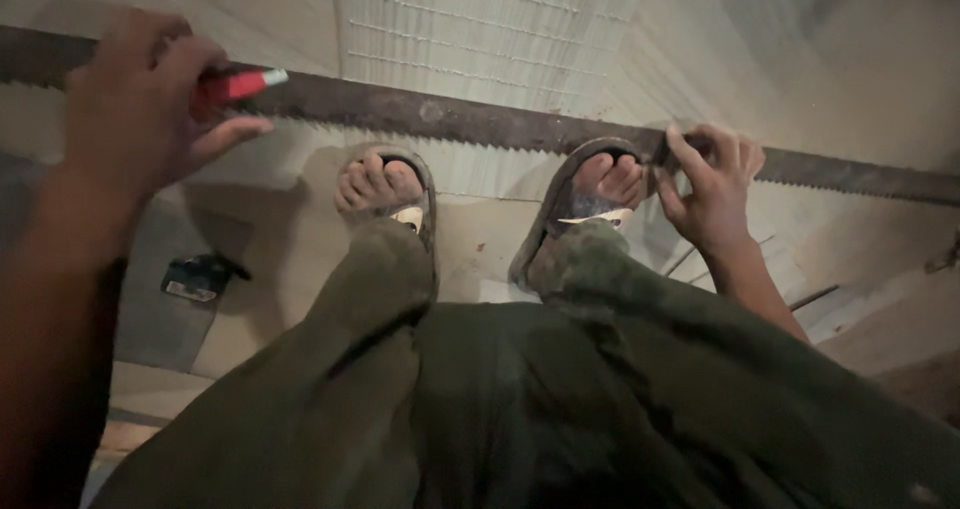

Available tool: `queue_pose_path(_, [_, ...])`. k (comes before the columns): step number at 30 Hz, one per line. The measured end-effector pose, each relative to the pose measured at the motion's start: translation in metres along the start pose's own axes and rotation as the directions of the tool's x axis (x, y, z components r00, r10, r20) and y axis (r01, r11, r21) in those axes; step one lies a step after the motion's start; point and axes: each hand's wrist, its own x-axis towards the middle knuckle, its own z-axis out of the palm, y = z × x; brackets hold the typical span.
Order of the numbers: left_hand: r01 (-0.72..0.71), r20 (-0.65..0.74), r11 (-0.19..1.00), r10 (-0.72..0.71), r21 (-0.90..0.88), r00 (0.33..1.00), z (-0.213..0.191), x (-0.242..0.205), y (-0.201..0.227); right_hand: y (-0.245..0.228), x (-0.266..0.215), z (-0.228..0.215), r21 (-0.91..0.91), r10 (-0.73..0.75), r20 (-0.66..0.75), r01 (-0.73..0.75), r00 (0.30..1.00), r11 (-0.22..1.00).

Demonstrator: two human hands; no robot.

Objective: The person uses a utility knife to score a tile-like material against the edge of a large saw blade, then picks up and handles the material pieces.

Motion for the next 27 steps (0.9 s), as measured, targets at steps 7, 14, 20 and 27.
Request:
queue_pose_path(7, [0.219, 0.097, 0.672, -0.215, -0.707, 0.972, 0.014, 0.033, 0.121, -0.062, 0.059, -0.024, 0.447, -0.103, 0.055, 0.068, 0.993, 0.892])
queue_pose_path(14, [0.435, 0.391, 0.176, -0.239, -0.883, 0.889, 0.019, 0.076, 0.203, -0.152, 0.133, -0.005, 0.743, -0.391, 0.247, 0.086, 0.887, 0.663])
queue_pose_path(20, [0.213, 0.081, 0.863, -0.198, -0.459, 0.977, 0.007, 0.026, 0.156, -0.153, 0.166, 0.014, 0.366, -0.348, 0.486, 0.175, 0.802, 0.914])
queue_pose_path(27, [0.405, 0.212, 0.908, -0.377, -0.108, 0.902, 0.030, 0.005, 0.155, -0.195, 0.203, 0.044, 0.161, -0.423, 0.437, 0.394, 0.794, 0.905])
